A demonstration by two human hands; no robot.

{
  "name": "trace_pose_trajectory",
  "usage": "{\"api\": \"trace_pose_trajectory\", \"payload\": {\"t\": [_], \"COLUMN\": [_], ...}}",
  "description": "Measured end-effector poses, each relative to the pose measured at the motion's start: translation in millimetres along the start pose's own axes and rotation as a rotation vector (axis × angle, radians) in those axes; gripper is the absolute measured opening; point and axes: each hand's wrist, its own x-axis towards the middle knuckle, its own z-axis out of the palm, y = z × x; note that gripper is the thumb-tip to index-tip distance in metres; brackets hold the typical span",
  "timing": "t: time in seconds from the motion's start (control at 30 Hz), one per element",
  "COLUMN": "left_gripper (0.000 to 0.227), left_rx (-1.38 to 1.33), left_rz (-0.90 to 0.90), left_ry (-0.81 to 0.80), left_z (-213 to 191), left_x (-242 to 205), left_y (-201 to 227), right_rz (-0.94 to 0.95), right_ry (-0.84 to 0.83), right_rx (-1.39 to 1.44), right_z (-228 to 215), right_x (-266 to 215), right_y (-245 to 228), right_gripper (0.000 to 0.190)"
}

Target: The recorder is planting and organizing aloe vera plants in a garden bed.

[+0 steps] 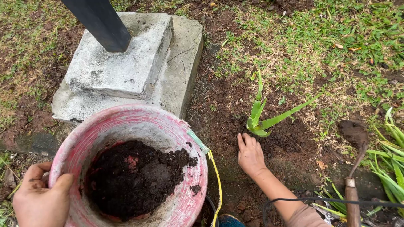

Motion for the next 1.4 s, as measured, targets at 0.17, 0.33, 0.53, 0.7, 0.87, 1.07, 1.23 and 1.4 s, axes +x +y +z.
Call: {"api": "trace_pose_trajectory", "payload": {"t": [0.17, 0.33, 0.53, 0.7, 0.87, 1.07, 1.23, 1.4], "left_gripper": [0.031, 0.030, 0.030, 0.030, 0.029, 0.036, 0.033, 0.032], "left_rx": [0.137, 0.048, 0.075, 0.047, -0.043, -0.163, -0.097, -0.044], "left_rz": [0.013, 0.086, 0.074, 0.100, 0.142, 0.301, 0.236, 0.237], "left_ry": [0.037, 0.053, 0.040, 0.037, -0.002, -0.030, 0.003, 0.004], "left_z": [0, 0, -3, -9, -12, -10, -4, -9], "left_x": [-5, 4, 5, 9, 21, 28, 23, 24], "left_y": [-1, -15, -21, -51, -82, -99, -84, -91], "right_rz": [-0.034, -0.162, -0.262, -0.141, 0.077, 0.075, 0.284, 0.580], "right_ry": [-0.148, -0.070, -0.116, -0.086, 0.073, -0.014, -0.163, -0.185], "right_rx": [-0.257, -0.078, -0.045, -0.065, 0.116, 0.116, 0.128, -0.137], "right_z": [15, 3, 5, 6, -21, -41, -33, -32], "right_x": [13, -3, -29, -40, -30, -26, -24, -18], "right_y": [-8, -13, 2, 15, 21, 24, 61, 140], "right_gripper": [0.062, 0.053, 0.053, 0.056, 0.045, 0.047, 0.037, 0.065]}}
